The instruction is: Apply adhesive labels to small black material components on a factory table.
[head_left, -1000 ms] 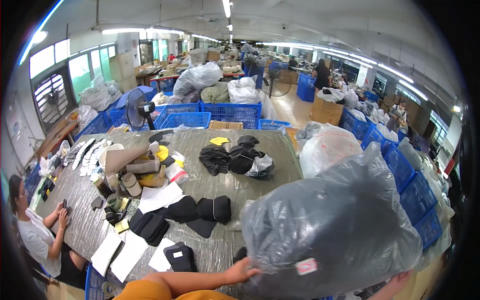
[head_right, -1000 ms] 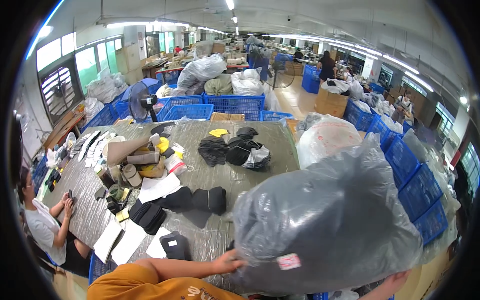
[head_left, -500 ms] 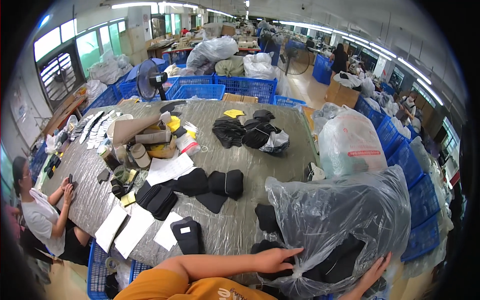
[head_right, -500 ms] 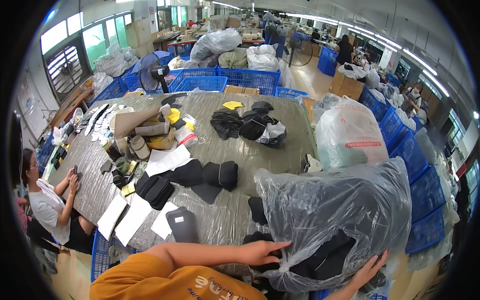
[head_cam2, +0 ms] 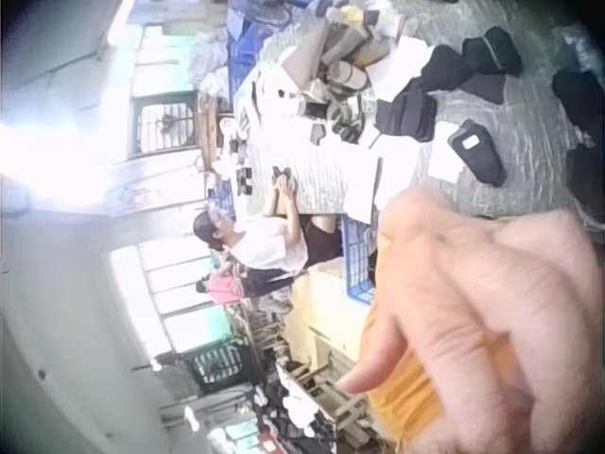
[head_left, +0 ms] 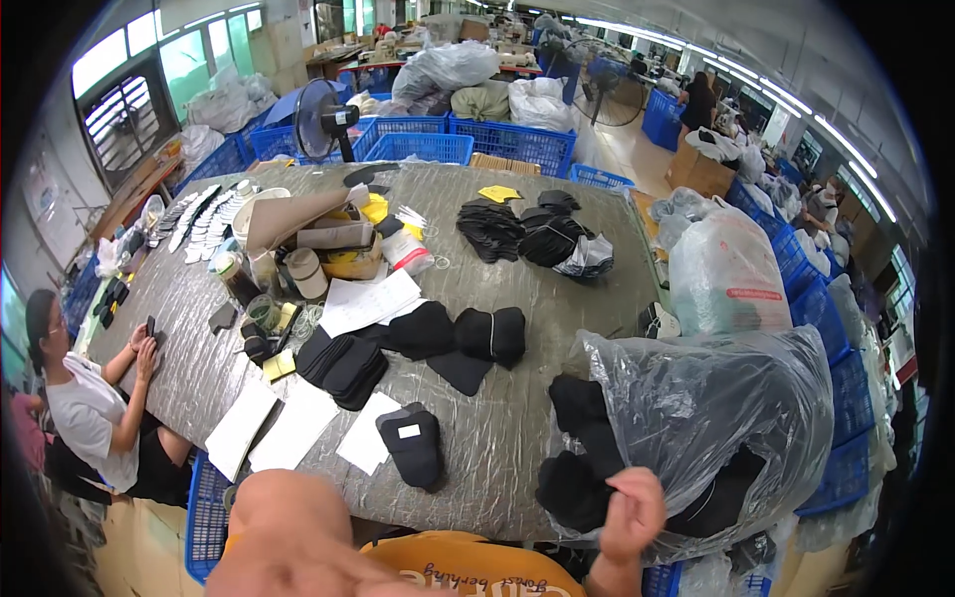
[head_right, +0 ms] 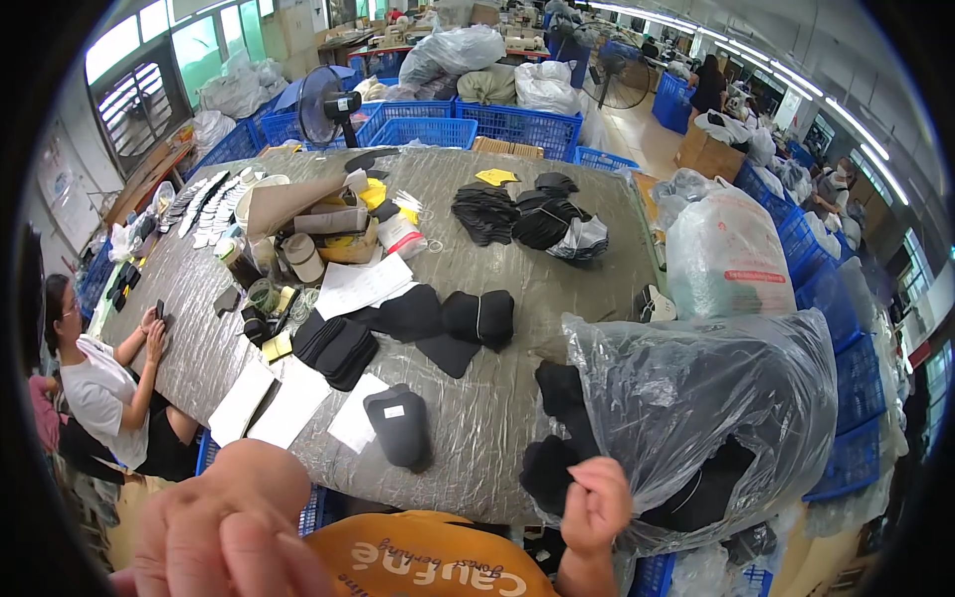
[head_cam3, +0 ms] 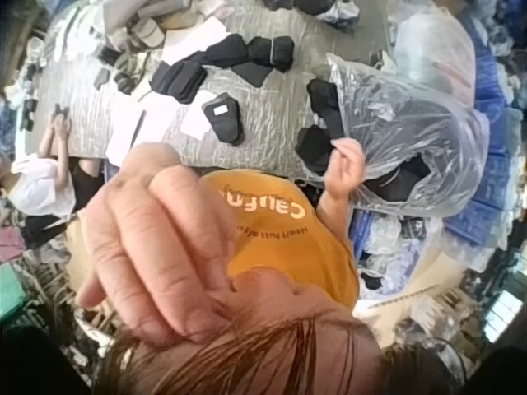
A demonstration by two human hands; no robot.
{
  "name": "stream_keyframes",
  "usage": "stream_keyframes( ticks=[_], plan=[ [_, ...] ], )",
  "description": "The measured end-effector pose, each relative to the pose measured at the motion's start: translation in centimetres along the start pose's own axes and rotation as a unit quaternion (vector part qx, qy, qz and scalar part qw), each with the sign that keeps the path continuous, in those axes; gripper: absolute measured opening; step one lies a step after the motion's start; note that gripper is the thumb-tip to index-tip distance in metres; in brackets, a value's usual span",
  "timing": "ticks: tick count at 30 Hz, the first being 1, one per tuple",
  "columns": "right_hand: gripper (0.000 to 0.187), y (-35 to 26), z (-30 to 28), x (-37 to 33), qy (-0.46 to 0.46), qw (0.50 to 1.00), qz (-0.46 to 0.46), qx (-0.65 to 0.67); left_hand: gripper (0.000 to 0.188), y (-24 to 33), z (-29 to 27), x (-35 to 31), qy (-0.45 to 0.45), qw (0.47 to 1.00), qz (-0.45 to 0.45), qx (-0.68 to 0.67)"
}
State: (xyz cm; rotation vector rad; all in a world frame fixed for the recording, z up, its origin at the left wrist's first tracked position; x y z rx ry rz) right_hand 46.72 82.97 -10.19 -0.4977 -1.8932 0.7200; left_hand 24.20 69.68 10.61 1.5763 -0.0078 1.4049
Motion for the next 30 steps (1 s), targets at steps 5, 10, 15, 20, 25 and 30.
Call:
stream_keyframes(
  ticks=[5, 10, 15, 20, 25, 30],
  plan=[
    [0.013, 2.1, 8.5, -0.3, -0.129, 0.988, 0.087, -0.006, 0.028, 5.5, -1.8, -5.3, -0.144, 0.984, 0.023, 0.1],
    [0.015, 6.0, 15.1, -3.5, -0.318, 0.922, 0.218, -0.047, 0.025, 6.5, -4.5, -8.2, -0.189, 0.97, 0.152, 0.017],
    [0.038, 10.7, 22.7, -7.0, -0.268, 0.891, 0.367, 0.013, 0.034, 7.2, -7.7, -18.7, -0.354, 0.933, -0.056, -0.024],
    [0.088, 16.3, 24.9, -10.0, -0.248, 0.789, 0.562, -0.007, 0.043, -9.7, -14.2, -32.4, 0.361, 0.765, -0.532, -0.026],
    [0.074, 18.5, 27.4, -11.5, -0.284, 0.761, 0.581, 0.039, 0.051, -19.6, -14.5, -38.1, 0.473, 0.652, -0.558, -0.202],
    [0.07, 16.0, 26.6, -11.1, -0.307, 0.771, 0.557, 0.014, 0.044, -22.7, -14.3, -37.9, 0.445, 0.681, -0.575, -0.084]
  ],
)
Point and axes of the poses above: each hand's wrist, its own x-axis towards the middle knuckle, its own z-axis out of the palm, y = z × x, the point moved 2 cm from there along x, towards the middle knuckle, and after that the axes turned 12 degrees about -y, right-handed, at the moved point
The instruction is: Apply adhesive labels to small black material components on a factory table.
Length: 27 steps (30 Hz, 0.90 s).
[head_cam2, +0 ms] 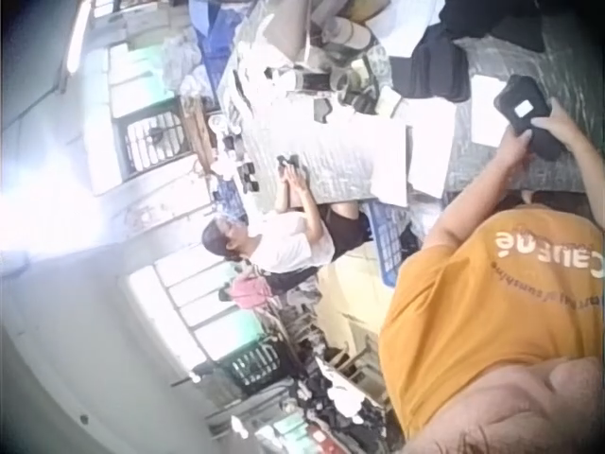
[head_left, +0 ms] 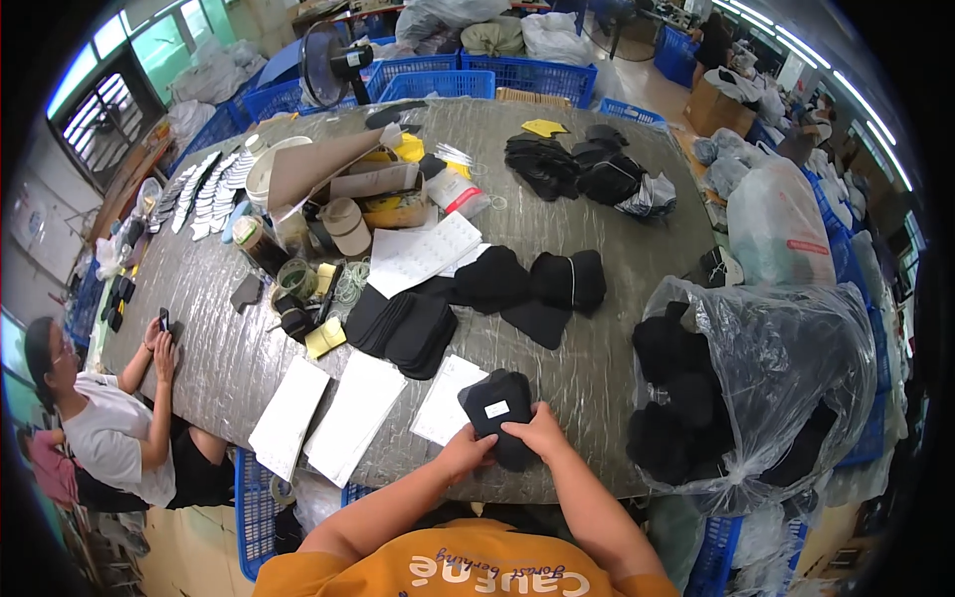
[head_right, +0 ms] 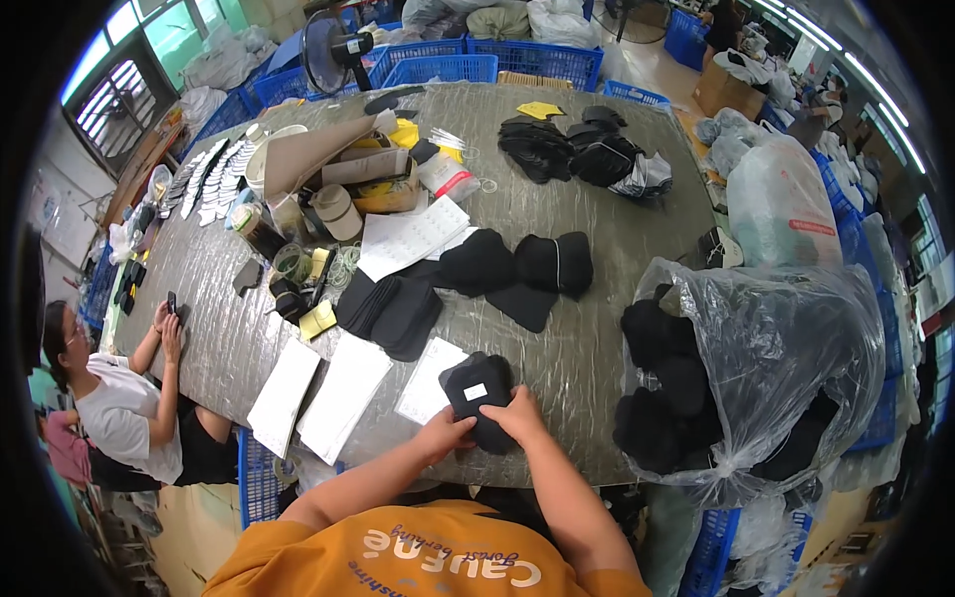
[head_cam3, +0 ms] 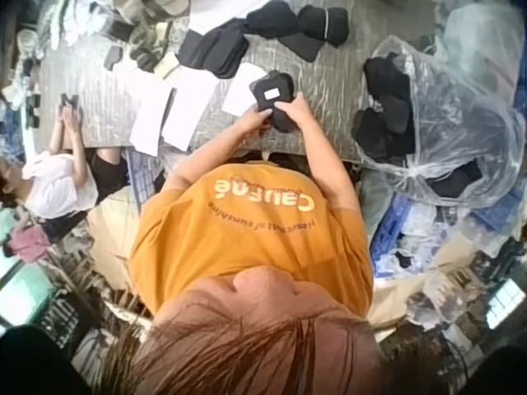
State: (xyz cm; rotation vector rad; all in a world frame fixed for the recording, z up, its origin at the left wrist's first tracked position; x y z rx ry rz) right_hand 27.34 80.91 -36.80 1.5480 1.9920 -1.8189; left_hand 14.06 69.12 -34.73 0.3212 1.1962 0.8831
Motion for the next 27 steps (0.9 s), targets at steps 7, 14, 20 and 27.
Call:
stream_keyframes(
  ticks=[7, 14, 20, 27],
  plan=[
    [0.07, -3.2, -2.5, -6.7, 0.122, 0.972, -0.152, -0.13, 0.036, 1.2, -2.4, -0.9, 0.072, 0.991, 0.111, 0.006],
    [0.087, -3.7, -2.8, -8.0, 0.158, 0.901, -0.224, -0.335, 0.057, 3.0, -0.9, 2.0, 0.017, 0.894, 0.398, 0.205],
    [0.096, -4.1, -2.7, -8.0, 0.169, 0.885, -0.22, -0.374, 0.082, 3.4, 1.3, 2.0, -0.055, 0.875, 0.415, 0.242],
    [0.095, -4.5, -2.2, -8.2, 0.172, 0.857, -0.285, -0.394, 0.093, 3.6, 1.8, 2.7, -0.044, 0.848, 0.43, 0.307]
  ],
)
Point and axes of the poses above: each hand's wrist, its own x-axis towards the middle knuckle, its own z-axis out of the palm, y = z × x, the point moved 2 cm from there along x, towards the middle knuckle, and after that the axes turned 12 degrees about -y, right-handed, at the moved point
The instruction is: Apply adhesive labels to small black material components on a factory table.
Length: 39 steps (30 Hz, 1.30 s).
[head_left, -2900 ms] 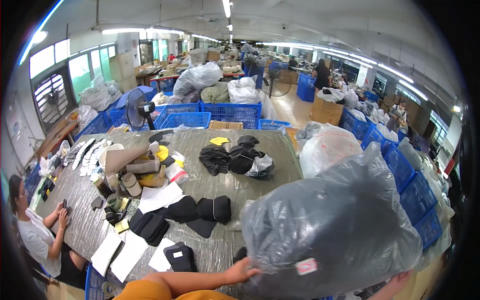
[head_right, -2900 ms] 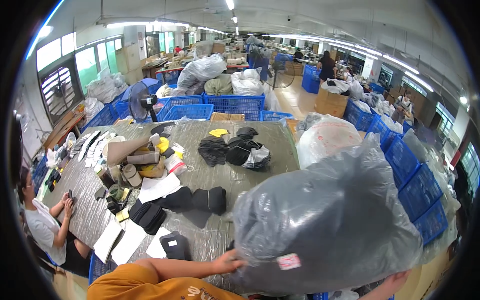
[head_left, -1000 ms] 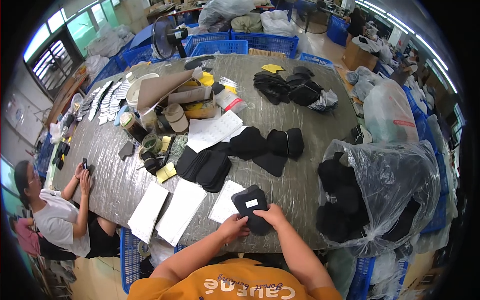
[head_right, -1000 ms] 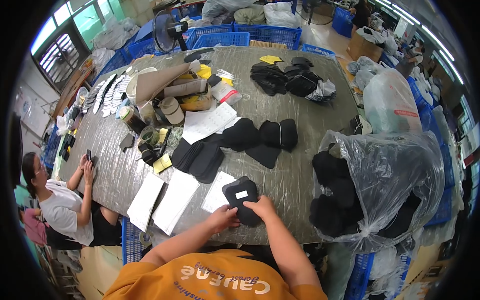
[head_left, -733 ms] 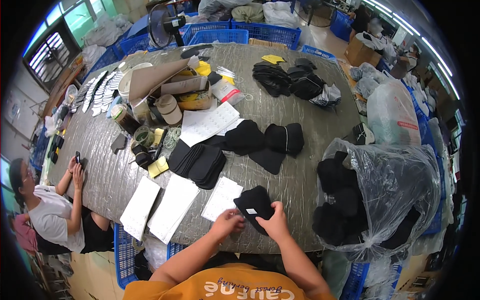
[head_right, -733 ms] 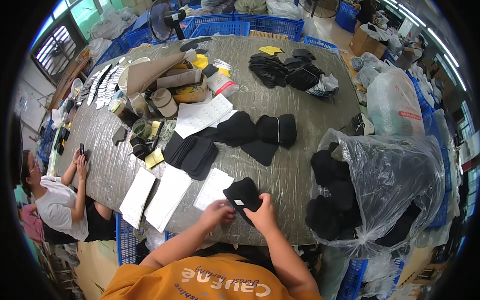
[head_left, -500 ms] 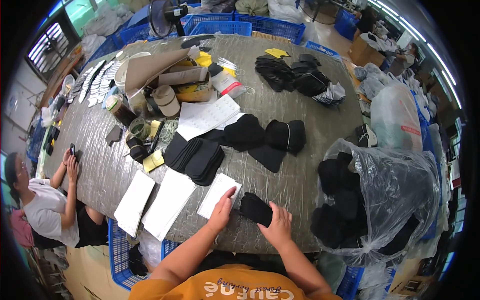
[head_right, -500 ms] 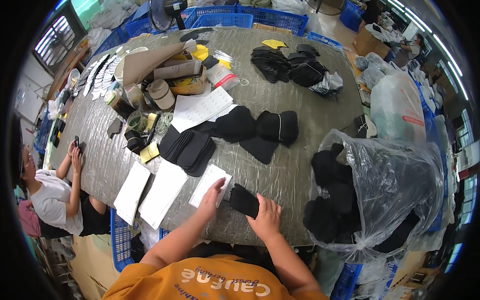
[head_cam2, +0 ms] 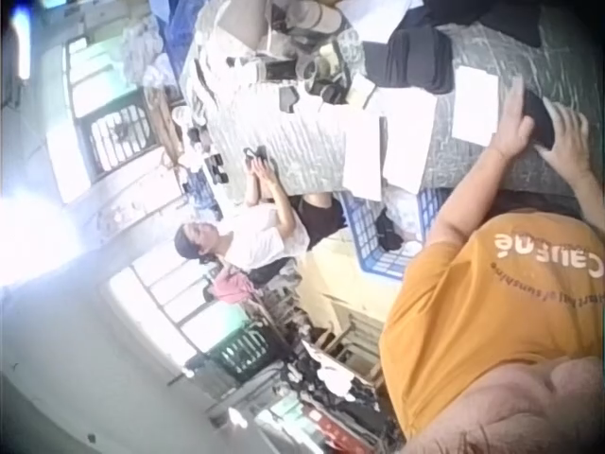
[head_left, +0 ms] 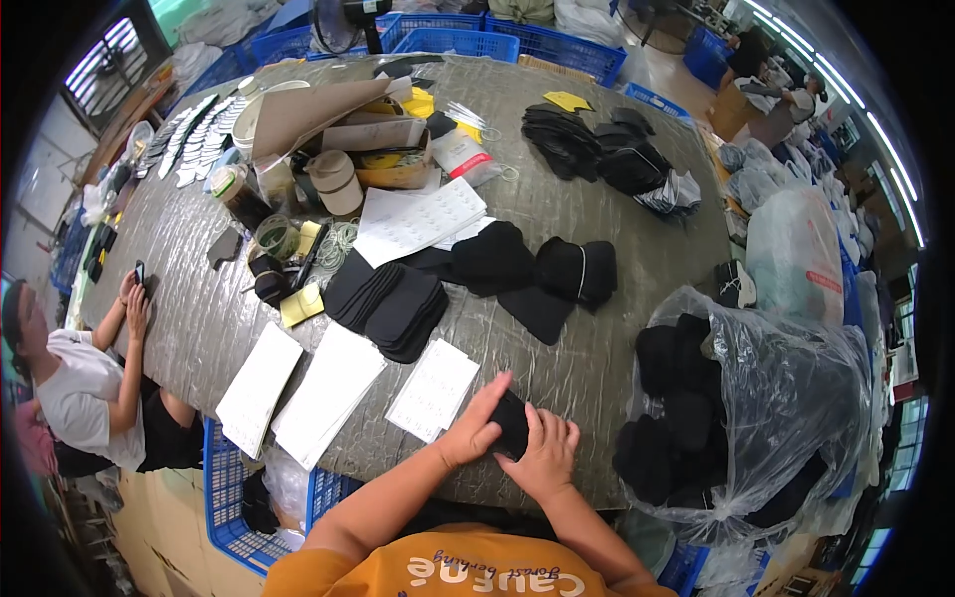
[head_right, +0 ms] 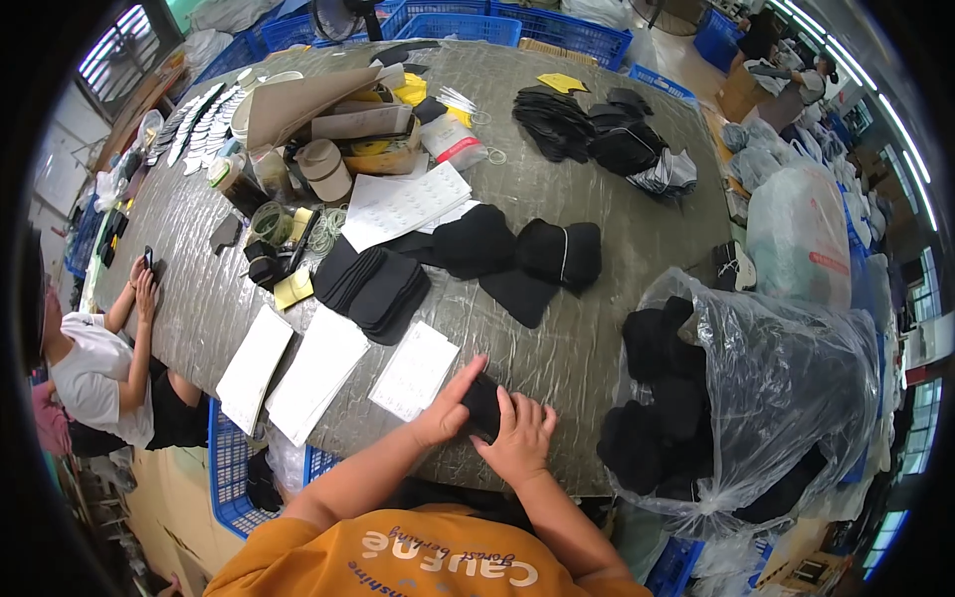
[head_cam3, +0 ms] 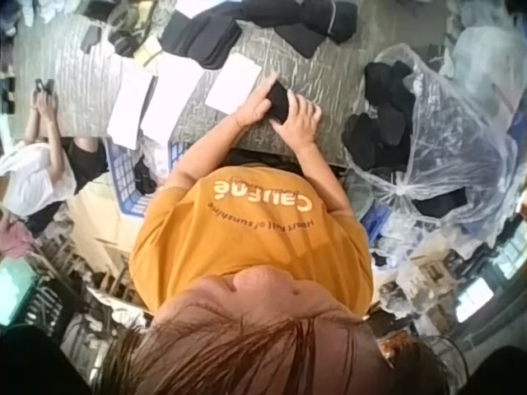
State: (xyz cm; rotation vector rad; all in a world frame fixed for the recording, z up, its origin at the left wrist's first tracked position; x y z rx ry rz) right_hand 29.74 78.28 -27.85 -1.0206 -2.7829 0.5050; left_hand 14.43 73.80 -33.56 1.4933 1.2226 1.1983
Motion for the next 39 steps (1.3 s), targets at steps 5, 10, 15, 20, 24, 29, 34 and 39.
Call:
stream_keyframes(
  ticks=[5, 10, 15, 20, 24, 29, 34, 39],
  plan=[
    [0.096, 0.9, 0.4, 0.0, -0.018, 0.998, 0.004, 0.052, 0.088, 0.9, 0.2, -1.2, -0.013, 1.0, 0.009, -0.025],
    [0.09, 2.3, -0.2, 0.8, -0.084, 0.856, 0.141, 0.491, 0.047, 1.3, -3.3, -5.5, 0.163, 0.973, -0.164, -0.014],
    [0.087, 2.0, 4.0, 0.8, -0.187, 0.665, 0.226, 0.687, 0.034, 3.1, -2.9, -8.0, 0.221, 0.929, -0.276, -0.106],
    [0.086, 1.2, 3.9, 0.7, -0.2, 0.857, 0.188, 0.436, 0.038, 3.1, -1.0, -7.7, 0.24, 0.932, -0.272, -0.026],
    [0.083, 1.4, 3.5, 0.0, -0.134, 0.926, 0.16, 0.314, 0.041, 2.0, -0.4, -6.8, 0.191, 0.956, -0.206, 0.088],
    [0.074, 1.6, 3.0, 0.3, -0.105, 0.946, 0.176, 0.251, 0.044, 3.2, 0.1, -5.5, 0.158, 0.948, -0.219, 0.168],
    [0.068, 1.4, 4.2, 1.3, -0.108, 0.951, 0.19, 0.221, 0.043, 2.9, 1.1, -4.0, 0.198, 0.93, -0.268, 0.152],
    [0.063, 1.5, 4.7, 1.6, -0.118, 0.949, 0.202, 0.212, 0.044, 1.9, 0.9, -3.7, 0.18, 0.925, -0.312, 0.123]
  ],
)
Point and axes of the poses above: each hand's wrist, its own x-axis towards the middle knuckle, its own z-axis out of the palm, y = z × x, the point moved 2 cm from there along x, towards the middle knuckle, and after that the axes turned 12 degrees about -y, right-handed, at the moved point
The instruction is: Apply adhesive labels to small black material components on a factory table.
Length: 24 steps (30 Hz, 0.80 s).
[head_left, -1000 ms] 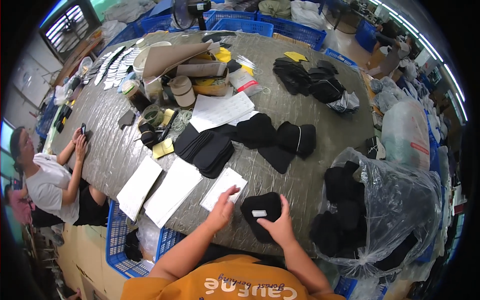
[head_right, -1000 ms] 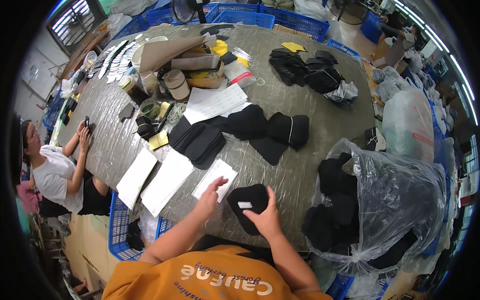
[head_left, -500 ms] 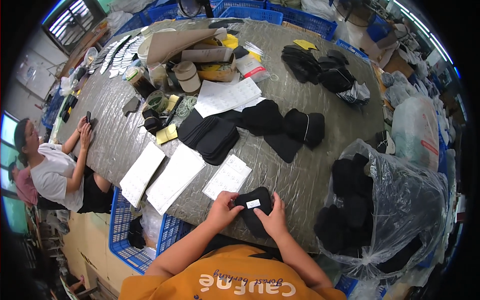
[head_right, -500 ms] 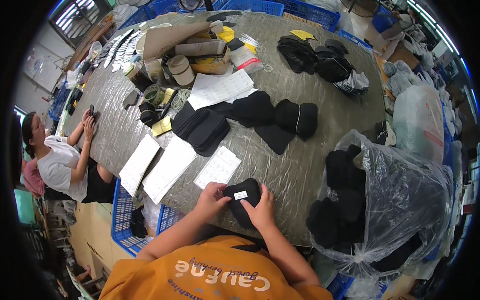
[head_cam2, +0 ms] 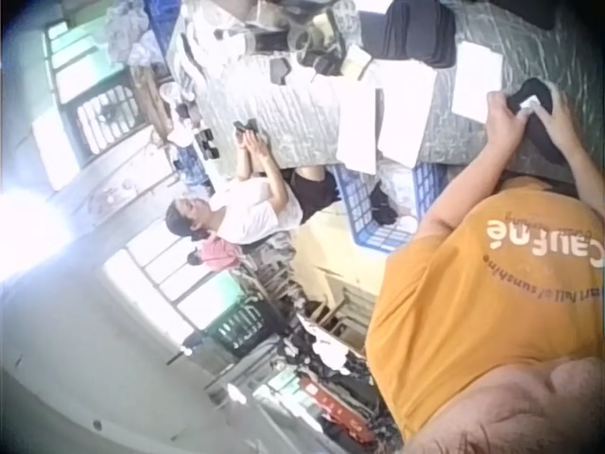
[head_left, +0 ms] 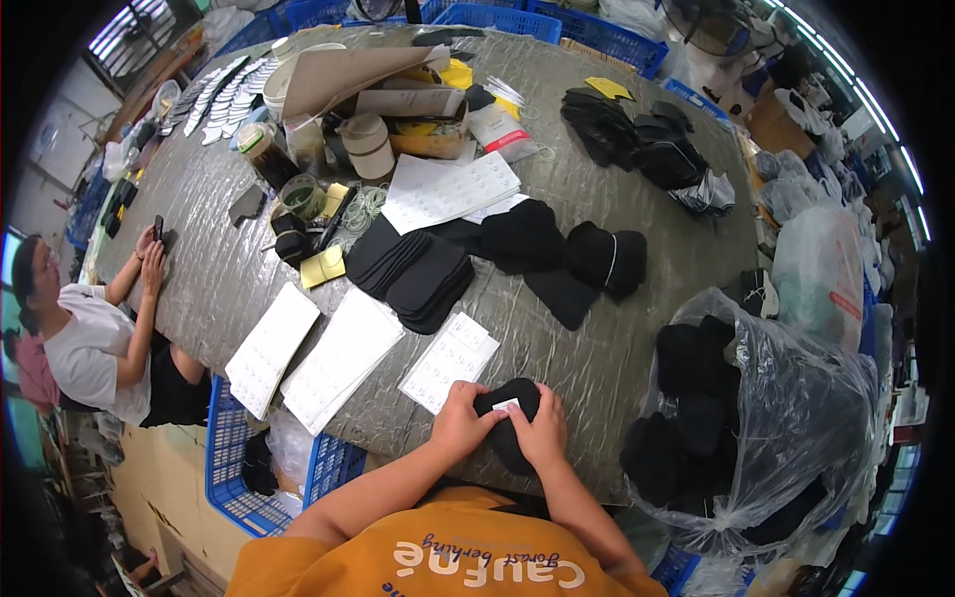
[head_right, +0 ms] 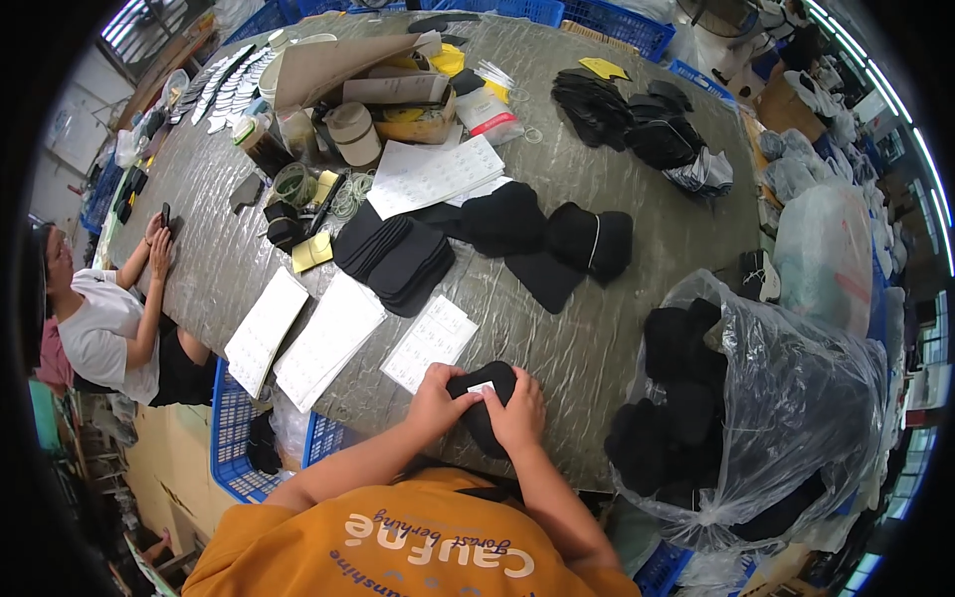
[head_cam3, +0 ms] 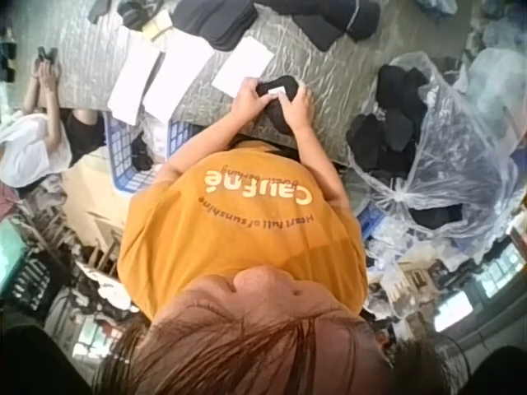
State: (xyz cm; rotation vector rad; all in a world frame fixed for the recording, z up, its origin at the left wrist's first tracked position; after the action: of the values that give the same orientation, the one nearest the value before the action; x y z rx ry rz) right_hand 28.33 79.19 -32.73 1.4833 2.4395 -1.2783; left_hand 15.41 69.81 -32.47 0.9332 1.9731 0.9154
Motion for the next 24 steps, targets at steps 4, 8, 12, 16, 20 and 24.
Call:
stream_keyframes(
  ticks=[4, 8, 12, 16, 20, 24],
  plan=[
    [0.059, -0.2, -0.3, 0.5, -0.014, 0.999, 0.022, -0.026, 0.043, 0.1, 0.0, 0.2, -0.005, 1.0, 0.01, -0.01],
    [0.048, -0.8, -0.1, 0.8, -0.02, 0.996, 0.036, -0.084, 0.042, -0.3, 0.2, 0.3, 0.001, 1.0, 0.006, -0.013],
    [0.04, -0.3, -0.2, 1.2, 0.006, 0.996, 0.03, -0.084, 0.041, -0.1, 0.2, 0.3, 0.004, 1.0, 0.012, -0.008],
    [0.033, 0.9, -0.3, 0.9, 0.004, 1.0, -0.003, 0.014, 0.044, -0.3, 0.0, -0.2, -0.017, 1.0, -0.014, -0.012],
    [0.025, 0.6, -1.1, -0.6, 0.095, 0.984, -0.093, 0.115, 0.047, -1.2, 0.0, 0.1, -0.016, 0.997, -0.018, -0.073],
    [0.023, -1.5, -2.3, -1.3, 0.131, 0.974, -0.183, 0.003, 0.048, -1.0, -0.4, -0.6, 0.046, 0.997, 0.028, -0.058]
  ],
)
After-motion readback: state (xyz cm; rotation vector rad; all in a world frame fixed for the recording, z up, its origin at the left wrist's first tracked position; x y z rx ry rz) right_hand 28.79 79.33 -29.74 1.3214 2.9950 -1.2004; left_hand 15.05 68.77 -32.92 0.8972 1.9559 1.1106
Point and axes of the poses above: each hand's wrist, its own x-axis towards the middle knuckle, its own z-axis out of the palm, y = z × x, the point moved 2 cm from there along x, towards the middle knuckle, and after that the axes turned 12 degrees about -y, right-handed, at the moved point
